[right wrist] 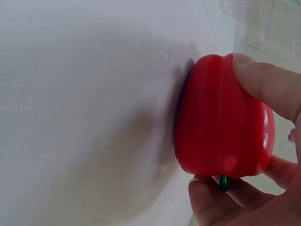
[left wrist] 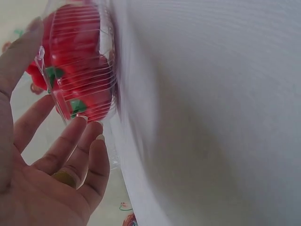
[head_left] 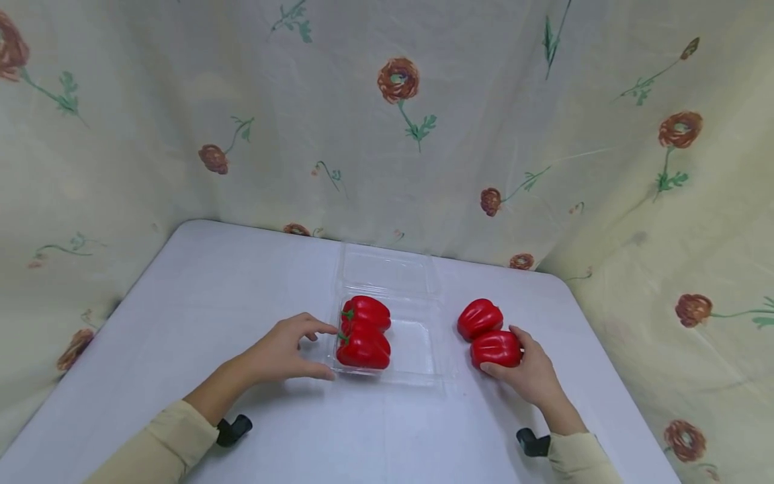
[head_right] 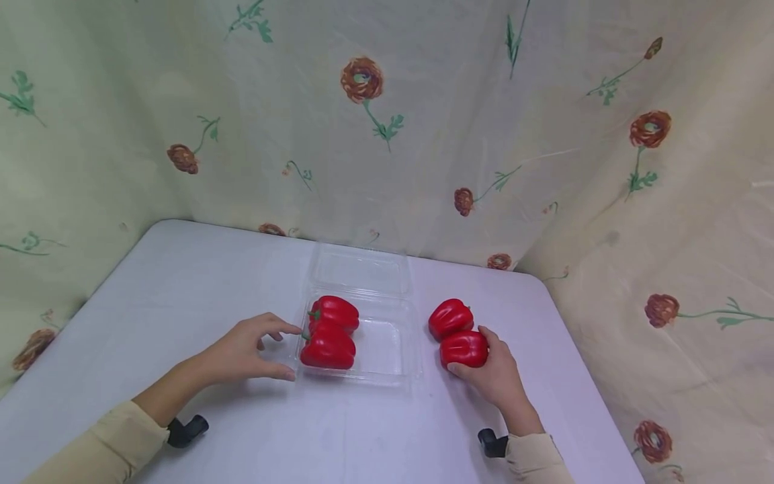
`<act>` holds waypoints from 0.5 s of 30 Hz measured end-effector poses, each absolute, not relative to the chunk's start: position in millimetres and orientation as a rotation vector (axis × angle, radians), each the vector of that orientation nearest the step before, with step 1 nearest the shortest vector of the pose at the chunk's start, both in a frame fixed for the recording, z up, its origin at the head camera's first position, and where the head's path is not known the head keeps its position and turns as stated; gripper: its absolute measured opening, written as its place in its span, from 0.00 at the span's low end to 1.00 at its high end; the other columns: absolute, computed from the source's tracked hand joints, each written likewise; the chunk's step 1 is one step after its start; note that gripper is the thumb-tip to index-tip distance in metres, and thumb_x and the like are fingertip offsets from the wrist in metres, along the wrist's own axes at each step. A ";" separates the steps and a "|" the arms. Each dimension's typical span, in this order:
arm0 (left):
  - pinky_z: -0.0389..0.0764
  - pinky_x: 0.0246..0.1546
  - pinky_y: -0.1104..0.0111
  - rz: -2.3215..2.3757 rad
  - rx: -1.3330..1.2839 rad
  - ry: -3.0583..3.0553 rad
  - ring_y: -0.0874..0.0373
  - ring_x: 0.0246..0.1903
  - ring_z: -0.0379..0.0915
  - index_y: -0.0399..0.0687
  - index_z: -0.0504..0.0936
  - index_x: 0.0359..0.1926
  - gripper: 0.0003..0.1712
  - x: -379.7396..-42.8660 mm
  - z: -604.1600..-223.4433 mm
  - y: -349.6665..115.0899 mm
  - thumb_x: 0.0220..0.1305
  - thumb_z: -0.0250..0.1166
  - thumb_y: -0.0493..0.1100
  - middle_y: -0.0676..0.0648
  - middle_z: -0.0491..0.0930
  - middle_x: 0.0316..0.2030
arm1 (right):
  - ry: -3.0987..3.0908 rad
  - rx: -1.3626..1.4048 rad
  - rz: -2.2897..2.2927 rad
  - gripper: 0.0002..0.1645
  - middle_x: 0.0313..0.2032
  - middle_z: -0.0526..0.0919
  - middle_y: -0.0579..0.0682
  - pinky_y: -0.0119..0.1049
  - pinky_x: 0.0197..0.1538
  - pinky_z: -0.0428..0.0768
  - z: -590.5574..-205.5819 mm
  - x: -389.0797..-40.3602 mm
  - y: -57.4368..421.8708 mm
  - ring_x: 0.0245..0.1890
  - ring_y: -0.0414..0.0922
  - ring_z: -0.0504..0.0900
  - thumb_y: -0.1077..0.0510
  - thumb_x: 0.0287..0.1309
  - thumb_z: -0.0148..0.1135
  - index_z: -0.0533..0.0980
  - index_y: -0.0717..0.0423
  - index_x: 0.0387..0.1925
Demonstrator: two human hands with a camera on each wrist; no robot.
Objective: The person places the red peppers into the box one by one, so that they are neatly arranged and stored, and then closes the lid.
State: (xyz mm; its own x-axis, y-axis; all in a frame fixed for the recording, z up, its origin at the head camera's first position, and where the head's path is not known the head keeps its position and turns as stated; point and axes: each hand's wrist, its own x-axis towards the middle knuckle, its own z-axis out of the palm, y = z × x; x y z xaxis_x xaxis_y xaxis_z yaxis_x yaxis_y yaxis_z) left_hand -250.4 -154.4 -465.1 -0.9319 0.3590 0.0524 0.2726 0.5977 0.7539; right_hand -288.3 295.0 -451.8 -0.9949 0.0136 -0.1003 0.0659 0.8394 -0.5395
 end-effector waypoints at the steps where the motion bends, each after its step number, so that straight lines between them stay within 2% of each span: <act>1: 0.81 0.43 0.59 1.249 0.540 2.714 0.54 0.50 0.74 0.62 0.80 0.60 0.40 -250.5 -465.3 -153.9 0.44 0.80 0.60 0.50 0.77 0.51 | 2.923 0.066 -0.870 0.65 0.65 0.62 0.68 0.58 0.50 0.80 -451.5 -287.6 295.5 0.63 0.67 0.63 0.43 0.46 0.78 0.50 0.61 0.75; 9: 0.82 0.41 0.60 1.228 0.533 2.716 0.54 0.50 0.73 0.62 0.80 0.59 0.40 -251.5 -465.3 -151.7 0.43 0.80 0.60 0.50 0.77 0.52 | 2.936 0.149 -0.933 0.66 0.65 0.64 0.65 0.53 0.48 0.82 -449.6 -282.5 300.1 0.61 0.64 0.66 0.37 0.45 0.77 0.51 0.58 0.75; 15: 0.82 0.41 0.60 1.235 0.538 2.705 0.54 0.50 0.73 0.61 0.79 0.59 0.40 -251.2 -465.9 -152.0 0.43 0.80 0.61 0.50 0.77 0.52 | 2.955 0.141 -0.974 0.66 0.65 0.65 0.65 0.52 0.48 0.82 -436.3 -278.4 299.2 0.60 0.64 0.67 0.37 0.45 0.77 0.51 0.58 0.75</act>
State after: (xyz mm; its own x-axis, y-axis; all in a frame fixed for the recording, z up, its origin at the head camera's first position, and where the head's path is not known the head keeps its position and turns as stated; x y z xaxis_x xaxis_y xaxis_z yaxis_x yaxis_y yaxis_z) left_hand -251.2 -152.0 -465.9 -0.9297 0.3663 0.0381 0.2687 0.6039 0.7504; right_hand -278.4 299.2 -436.3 -0.9955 0.0775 -0.0537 0.0943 0.8002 -0.5923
